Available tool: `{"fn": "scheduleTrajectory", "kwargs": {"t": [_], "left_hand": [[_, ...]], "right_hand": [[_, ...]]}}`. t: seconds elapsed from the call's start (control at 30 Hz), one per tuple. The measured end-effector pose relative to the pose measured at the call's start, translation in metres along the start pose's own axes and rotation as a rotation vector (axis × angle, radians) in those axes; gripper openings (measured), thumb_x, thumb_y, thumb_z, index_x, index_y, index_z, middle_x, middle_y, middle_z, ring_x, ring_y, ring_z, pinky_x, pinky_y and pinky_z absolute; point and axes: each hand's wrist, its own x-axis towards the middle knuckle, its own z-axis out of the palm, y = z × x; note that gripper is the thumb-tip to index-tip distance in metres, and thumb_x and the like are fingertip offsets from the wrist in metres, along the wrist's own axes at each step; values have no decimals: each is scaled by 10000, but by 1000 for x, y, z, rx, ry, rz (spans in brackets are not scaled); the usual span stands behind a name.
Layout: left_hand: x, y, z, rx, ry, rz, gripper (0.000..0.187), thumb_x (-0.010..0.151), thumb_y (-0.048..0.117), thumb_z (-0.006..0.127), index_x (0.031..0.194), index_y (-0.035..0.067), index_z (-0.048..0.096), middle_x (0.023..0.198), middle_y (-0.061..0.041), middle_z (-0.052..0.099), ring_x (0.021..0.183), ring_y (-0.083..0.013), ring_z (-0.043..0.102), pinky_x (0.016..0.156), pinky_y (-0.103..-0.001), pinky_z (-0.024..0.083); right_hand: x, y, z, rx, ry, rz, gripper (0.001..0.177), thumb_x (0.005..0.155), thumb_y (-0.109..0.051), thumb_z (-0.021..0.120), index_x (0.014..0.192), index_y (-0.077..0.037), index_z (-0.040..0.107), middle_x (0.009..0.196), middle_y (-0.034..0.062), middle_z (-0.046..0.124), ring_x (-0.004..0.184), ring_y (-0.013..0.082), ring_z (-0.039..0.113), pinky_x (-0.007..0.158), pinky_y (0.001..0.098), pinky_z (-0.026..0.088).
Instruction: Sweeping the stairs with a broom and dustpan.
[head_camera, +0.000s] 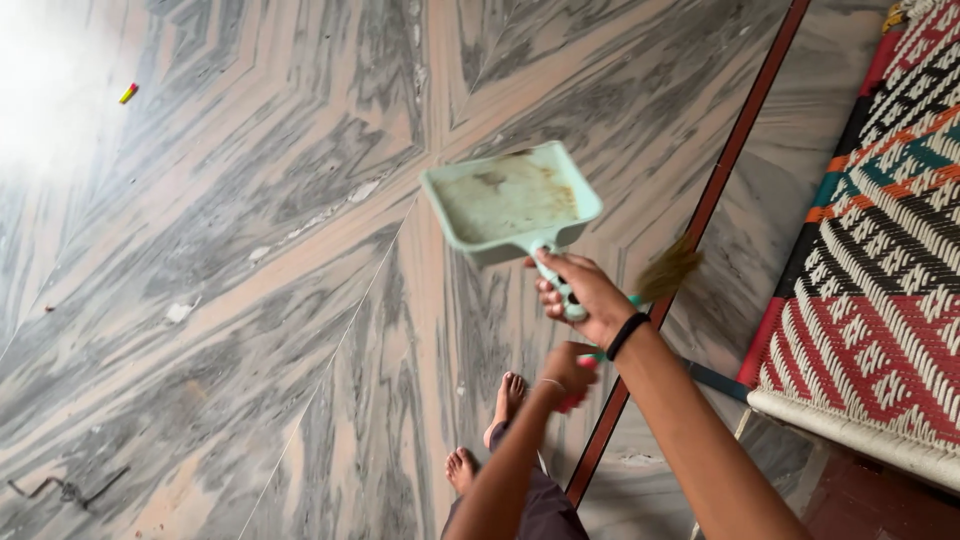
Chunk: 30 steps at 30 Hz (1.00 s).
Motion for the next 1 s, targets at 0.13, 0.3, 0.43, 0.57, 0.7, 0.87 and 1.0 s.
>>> {"fn": "scheduleTrajectory", "kwargs": {"t": [0.13, 0.3, 0.43, 0.57, 0.7, 0.87, 1.0], "left_hand": [[27, -65, -71, -185, 222, -40, 515, 909, -12, 573, 1383, 172, 661, 759, -92, 688, 488, -148, 544, 409, -351, 446], [-59, 15, -143, -209, 656, -113, 511, 927, 4, 501, 1371, 206, 655, 744, -77, 626, 504, -194, 587, 446, -368, 496], [-69, 68, -152, -220, 635, 35, 330, 924, 175, 628, 1219, 89, 748, 741, -22, 549, 534, -134, 559, 464, -320, 518], [-104, 141, -135, -429, 549, 157, 589, 913, 585, 641, 1073, 28, 741, 733, 3, 507, 532, -92, 534, 484, -285, 484], [-112, 163, -132, -539, 429, 302, 634, 945, 622, 668, 934, -4, 568, 718, 2, 481, 593, -95, 552, 518, -289, 524], [-116, 167, -144, -408, 431, 232, 495, 903, 497, 699, 920, 3, 678, 687, -36, 590, 542, -110, 538, 475, -274, 438], [-111, 186, -133, -289, 400, 278, 358, 904, 352, 732, 930, -5, 734, 701, -68, 631, 535, -110, 546, 487, -277, 442]], "right_hand": [[-7, -17, -4, -120, -50, 27, 431, 1030, -410, 583, 1178, -7, 627, 732, -26, 539, 533, 29, 465, 451, 197, 426], [3, -22, -19, -179, 183, -63, 452, 1051, -520, 418, 1156, -88, 501, 757, 140, 684, 477, 105, 492, 402, 277, 438], [29, -10, -15, -131, 266, -225, 382, 1030, -446, 432, 1178, -109, 535, 796, 146, 731, 464, 132, 529, 377, 293, 440], [47, 1, 19, -5, 265, -323, 386, 1055, -402, 397, 1218, -103, 579, 781, 148, 709, 494, 177, 626, 404, 314, 495], [94, 39, 14, -406, 181, -721, 317, 1139, -268, 515, 1307, -46, 666, 1034, 133, 747, 884, 169, 679, 775, 346, 562], [34, -12, 38, -1045, 232, -538, 311, 1041, -255, 482, 1234, -158, 706, 989, 56, 768, 850, 213, 669, 777, 376, 532], [30, 29, 32, -84, 538, -431, 319, 966, -266, 545, 1264, -163, 598, 992, 69, 747, 990, 250, 671, 780, 449, 536]]}}
